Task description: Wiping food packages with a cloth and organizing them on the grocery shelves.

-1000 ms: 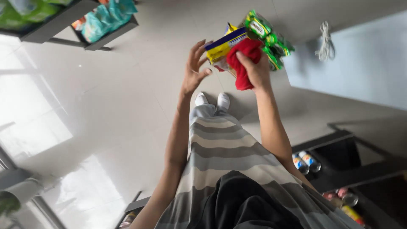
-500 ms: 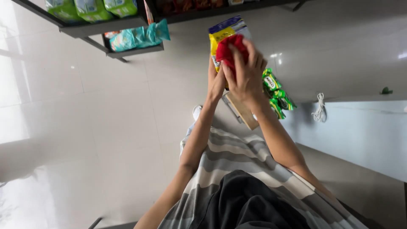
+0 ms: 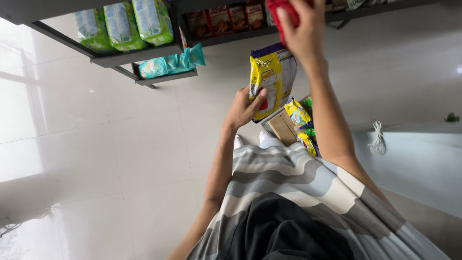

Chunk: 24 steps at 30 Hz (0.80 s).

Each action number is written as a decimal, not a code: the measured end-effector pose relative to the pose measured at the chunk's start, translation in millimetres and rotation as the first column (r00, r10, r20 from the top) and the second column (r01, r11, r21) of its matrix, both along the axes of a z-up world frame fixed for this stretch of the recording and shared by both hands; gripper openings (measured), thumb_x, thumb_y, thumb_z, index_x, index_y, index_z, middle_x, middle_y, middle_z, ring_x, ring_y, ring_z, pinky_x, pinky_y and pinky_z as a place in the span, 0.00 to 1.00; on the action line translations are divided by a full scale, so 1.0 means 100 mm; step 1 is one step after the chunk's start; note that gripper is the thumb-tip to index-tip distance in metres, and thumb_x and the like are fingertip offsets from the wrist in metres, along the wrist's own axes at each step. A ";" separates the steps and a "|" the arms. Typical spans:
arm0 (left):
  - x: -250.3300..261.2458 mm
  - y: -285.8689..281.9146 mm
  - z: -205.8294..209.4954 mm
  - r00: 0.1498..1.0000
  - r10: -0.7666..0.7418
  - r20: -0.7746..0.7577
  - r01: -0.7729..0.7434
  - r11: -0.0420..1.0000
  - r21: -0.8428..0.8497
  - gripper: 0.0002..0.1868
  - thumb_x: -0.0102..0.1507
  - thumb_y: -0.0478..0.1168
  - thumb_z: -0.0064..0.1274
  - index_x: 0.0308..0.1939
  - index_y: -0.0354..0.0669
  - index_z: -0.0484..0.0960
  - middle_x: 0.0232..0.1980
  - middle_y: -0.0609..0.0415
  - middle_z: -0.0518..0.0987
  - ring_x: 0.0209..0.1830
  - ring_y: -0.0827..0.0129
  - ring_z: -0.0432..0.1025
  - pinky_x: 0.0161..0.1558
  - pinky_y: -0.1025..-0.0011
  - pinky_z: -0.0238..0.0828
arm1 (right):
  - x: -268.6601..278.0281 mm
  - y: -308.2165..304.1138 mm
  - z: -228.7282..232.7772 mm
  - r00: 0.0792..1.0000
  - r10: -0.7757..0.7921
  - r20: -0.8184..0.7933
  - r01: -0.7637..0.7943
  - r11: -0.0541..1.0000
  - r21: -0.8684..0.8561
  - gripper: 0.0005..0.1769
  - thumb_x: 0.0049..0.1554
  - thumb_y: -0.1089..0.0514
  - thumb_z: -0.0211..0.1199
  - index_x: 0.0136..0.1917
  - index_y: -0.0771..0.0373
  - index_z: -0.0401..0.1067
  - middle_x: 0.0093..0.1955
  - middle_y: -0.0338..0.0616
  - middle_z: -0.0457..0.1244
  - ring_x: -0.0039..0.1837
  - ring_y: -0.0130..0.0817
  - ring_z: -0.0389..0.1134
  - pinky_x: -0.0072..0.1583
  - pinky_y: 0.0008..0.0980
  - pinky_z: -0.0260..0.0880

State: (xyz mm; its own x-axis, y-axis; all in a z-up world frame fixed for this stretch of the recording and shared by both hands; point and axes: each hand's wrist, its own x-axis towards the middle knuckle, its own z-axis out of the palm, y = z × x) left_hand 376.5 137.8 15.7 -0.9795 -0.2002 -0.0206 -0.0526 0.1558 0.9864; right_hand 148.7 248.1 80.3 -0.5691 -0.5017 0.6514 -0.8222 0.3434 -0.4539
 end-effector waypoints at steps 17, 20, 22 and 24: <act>-0.71 0.30 -0.03 0.926 0.273 -0.262 0.116 0.454 0.883 0.45 0.73 0.69 0.24 0.81 0.38 0.56 0.77 0.43 0.67 0.75 0.58 0.66 0.75 0.62 0.66 | 1.01 0.41 0.20 0.731 0.419 0.539 -0.118 0.855 -0.505 0.27 0.68 0.47 0.57 0.75 0.58 0.62 0.74 0.53 0.55 0.74 0.46 0.59 0.74 0.43 0.63; -0.76 0.38 -0.25 0.911 0.324 -0.256 0.104 0.420 0.901 0.42 0.75 0.68 0.25 0.79 0.39 0.57 0.74 0.39 0.67 0.72 0.52 0.67 0.72 0.55 0.67 | 0.92 0.45 0.34 0.944 0.220 0.246 -0.179 0.967 -0.180 0.24 0.65 0.55 0.62 0.72 0.61 0.64 0.75 0.57 0.50 0.76 0.54 0.55 0.76 0.48 0.61; -0.72 0.39 -0.54 0.913 0.290 -0.288 0.132 0.457 0.879 0.41 0.75 0.67 0.28 0.79 0.39 0.58 0.75 0.39 0.67 0.74 0.51 0.66 0.74 0.55 0.66 | 0.80 0.44 0.33 0.945 0.265 0.190 -0.235 0.957 -0.169 0.24 0.63 0.57 0.64 0.70 0.61 0.65 0.74 0.57 0.49 0.75 0.56 0.54 0.75 0.49 0.61; -0.78 0.35 -0.96 0.865 0.075 -0.497 0.491 0.084 0.867 0.36 0.86 0.65 0.27 0.80 0.35 0.58 0.71 0.34 0.68 0.67 0.47 0.69 0.63 0.55 0.70 | 0.57 0.39 0.33 0.937 0.252 0.241 -0.206 0.958 -0.200 0.22 0.66 0.60 0.62 0.72 0.60 0.66 0.73 0.56 0.51 0.75 0.52 0.57 0.73 0.46 0.62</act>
State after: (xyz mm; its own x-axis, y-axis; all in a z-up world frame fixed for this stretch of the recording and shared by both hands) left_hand 298.6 172.4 -80.5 -0.9474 -0.0702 0.3122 0.1367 -0.9710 0.1964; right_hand 205.4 287.2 113.7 -0.6133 -0.5339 0.5821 -0.7137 0.0589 -0.6979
